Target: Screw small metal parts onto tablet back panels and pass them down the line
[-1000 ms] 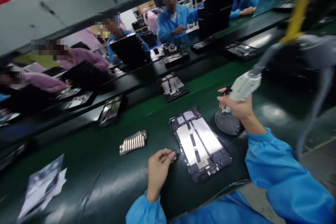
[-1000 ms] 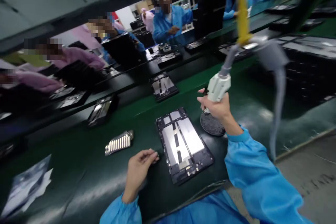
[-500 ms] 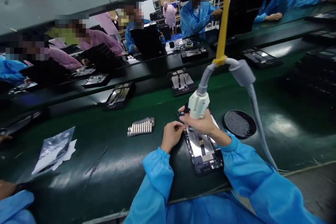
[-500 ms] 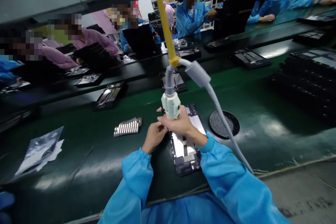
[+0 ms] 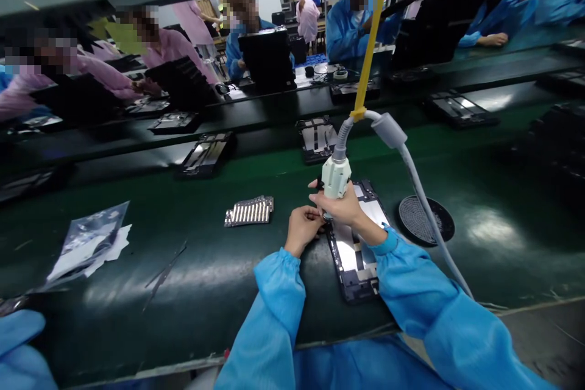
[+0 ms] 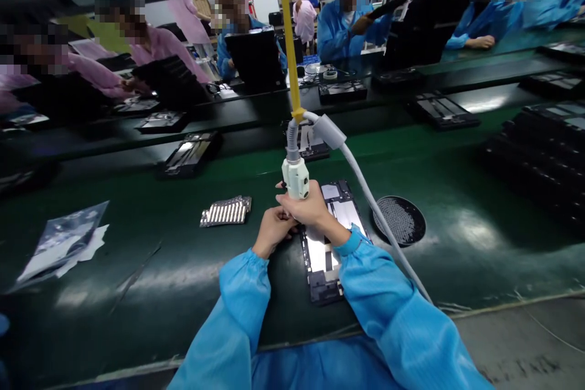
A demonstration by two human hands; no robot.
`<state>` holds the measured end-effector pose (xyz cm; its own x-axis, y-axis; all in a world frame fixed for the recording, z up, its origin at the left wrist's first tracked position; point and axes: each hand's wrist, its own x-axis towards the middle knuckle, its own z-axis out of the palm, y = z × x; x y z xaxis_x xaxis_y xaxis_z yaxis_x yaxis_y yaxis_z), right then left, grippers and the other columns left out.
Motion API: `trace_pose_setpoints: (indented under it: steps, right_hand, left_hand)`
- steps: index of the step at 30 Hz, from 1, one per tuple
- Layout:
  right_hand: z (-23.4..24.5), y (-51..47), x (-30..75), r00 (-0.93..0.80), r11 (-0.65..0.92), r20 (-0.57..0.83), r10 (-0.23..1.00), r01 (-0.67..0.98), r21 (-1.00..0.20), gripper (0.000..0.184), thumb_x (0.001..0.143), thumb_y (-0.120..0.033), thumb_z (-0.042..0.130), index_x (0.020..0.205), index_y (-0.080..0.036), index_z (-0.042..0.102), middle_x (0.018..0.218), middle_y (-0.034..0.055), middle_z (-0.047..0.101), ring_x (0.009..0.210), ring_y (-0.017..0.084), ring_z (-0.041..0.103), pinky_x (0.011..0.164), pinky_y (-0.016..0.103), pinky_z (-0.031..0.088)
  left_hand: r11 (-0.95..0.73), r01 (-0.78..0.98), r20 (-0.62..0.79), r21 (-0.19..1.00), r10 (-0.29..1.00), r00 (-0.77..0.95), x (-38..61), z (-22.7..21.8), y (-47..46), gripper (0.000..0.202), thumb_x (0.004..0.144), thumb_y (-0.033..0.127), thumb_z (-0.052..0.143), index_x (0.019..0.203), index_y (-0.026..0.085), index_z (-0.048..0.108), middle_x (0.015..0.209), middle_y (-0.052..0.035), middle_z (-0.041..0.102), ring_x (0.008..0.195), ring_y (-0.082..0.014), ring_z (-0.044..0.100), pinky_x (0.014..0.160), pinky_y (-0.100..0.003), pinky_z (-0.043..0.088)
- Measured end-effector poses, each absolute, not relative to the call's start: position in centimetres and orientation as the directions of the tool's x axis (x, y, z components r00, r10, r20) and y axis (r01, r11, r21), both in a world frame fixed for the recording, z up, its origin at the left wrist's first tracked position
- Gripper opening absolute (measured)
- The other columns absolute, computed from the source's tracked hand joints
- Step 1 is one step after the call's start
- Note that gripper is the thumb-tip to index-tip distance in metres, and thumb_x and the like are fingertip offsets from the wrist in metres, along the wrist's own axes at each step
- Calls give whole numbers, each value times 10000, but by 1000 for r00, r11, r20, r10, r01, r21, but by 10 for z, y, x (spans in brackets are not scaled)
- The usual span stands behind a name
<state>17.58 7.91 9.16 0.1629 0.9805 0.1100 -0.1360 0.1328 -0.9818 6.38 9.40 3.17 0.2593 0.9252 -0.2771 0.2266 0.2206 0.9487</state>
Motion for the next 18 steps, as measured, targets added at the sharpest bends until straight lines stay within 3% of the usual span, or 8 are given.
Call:
trace_pose_setpoints:
  steps: [8,13,18]
  right_hand:
    - [85,80,175,141,158,146,979,-79,-984,172,613,-231,688,759,-173,618,473,-55,526,411,108,514,455,255,461]
    - [77,77,174,75,194,194,978,2,-981,176,646,-238,678,797,-174,614,495,-45,546,418,119,530,452,261,459]
    - [75,76,173,73,204,204,976,14,-979,190,662,-251,677,822,-163,627,475,-50,538,397,112,509,424,249,431]
  left_hand:
    - [222,217,-276,951,925,263,65,31,93,184,639,166,731,652,129,552,511,27,563,426,-99,569,331,-157,401]
    - [172,219,-227,960,940,255,43,43,100,237,702,345,692,731,122,618,600,-18,628,513,-123,615,453,-219,494]
    - [100,347,-152,933,980,125,-1,55,96,320,688,434,682,811,139,668,635,-27,647,551,-139,603,507,-237,460]
